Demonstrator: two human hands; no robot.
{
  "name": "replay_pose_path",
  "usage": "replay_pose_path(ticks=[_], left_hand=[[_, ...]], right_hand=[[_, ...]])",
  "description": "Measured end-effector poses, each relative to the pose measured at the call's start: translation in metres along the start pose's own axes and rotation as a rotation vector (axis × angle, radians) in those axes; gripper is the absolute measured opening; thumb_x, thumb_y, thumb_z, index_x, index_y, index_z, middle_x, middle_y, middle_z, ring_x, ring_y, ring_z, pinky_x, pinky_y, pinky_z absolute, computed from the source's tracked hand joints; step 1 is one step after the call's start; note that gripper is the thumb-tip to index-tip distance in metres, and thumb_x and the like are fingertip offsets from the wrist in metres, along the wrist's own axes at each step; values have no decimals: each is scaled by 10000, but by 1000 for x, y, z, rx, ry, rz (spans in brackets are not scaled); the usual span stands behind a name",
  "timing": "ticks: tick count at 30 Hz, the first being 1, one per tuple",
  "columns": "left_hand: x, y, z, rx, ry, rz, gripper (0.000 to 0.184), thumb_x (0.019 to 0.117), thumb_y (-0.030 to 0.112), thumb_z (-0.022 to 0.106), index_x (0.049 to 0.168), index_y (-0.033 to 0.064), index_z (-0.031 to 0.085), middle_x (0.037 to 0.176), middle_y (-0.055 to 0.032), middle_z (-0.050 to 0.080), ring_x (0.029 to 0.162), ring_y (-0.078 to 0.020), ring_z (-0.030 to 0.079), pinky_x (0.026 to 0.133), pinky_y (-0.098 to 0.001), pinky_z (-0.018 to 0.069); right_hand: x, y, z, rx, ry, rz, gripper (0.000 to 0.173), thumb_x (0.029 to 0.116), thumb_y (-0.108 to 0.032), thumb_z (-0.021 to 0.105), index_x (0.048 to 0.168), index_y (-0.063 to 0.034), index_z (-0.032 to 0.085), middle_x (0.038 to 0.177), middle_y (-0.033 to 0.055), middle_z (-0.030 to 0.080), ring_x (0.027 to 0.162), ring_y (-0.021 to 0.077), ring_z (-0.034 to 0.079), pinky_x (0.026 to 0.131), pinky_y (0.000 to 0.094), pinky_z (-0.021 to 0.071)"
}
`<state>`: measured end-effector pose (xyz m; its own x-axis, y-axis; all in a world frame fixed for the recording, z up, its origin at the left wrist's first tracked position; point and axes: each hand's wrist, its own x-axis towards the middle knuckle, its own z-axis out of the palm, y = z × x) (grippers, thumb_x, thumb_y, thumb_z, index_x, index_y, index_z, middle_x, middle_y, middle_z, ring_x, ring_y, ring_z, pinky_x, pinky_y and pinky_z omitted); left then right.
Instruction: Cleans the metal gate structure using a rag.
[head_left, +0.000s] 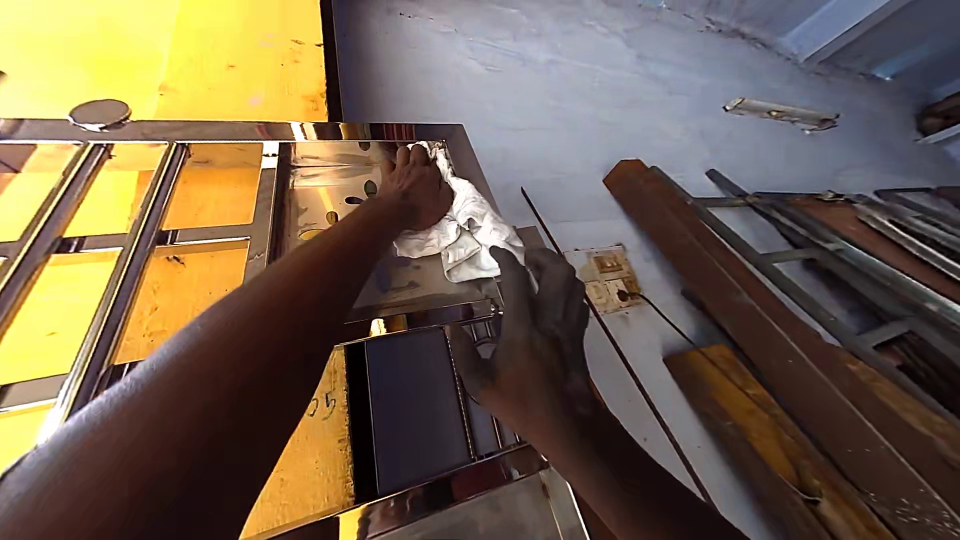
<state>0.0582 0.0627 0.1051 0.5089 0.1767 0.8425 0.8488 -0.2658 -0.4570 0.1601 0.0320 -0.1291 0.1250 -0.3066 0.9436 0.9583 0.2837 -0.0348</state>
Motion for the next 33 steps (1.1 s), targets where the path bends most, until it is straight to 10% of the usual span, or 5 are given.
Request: replay_pose_path(ticks=[4, 8, 23, 28, 33], left_hand=[[-3, 1, -11, 338, -75, 52, 641, 1051, 437, 308, 1458, -16, 507, 1486, -273, 459, 1399, -447, 404, 1112, -637, 273], [-10, 21, -22, 531, -116, 14, 603, 1029, 416, 410, 1374, -57, 557, 1389, -279, 535, 1334, -430, 465, 1093, -614, 282], [-56, -39, -52, 565, -243, -304, 602, 884, 454, 691, 1181, -69, 657, 1365, -359, 524, 1384, -541, 376, 1098, -743, 225], [-88, -78, -72, 784, -215, -295, 917, 728, 510, 879, 1345, -74, 534, 1435, -350, 409, 1382, -506, 367, 1079, -685, 288], [-100, -68, -69, 705, -253, -384, 999, 747, 564, 842, 1463, -23, 470, 1631, -360, 120, 1547, -498, 10, 1163, -746, 48]], right_hand=[[-15, -2, -1, -225, -242, -34, 863, 784, -587, 678, 1555, -270, 455, 1599, 322, 294, 1400, 585, 340, 932, 735, 369], [-13, 3, -11, -303, -416, 2, 872, 762, -465, 808, 1544, -299, 460, 1680, 225, 170, 1438, 522, 309, 826, 604, 495], [-22, 17, -16, -123, -344, -17, 676, 795, -396, 727, 1451, -330, 580, 1710, 115, 157, 1376, 416, 426, 680, 442, 529], [-21, 18, -18, -81, -348, -15, 667, 778, -348, 747, 1430, -300, 610, 1706, 114, 174, 1361, 430, 435, 674, 459, 529], [-23, 19, -19, -37, -322, -11, 652, 773, -313, 737, 1415, -304, 621, 1700, 107, 197, 1343, 428, 447, 668, 462, 522]])
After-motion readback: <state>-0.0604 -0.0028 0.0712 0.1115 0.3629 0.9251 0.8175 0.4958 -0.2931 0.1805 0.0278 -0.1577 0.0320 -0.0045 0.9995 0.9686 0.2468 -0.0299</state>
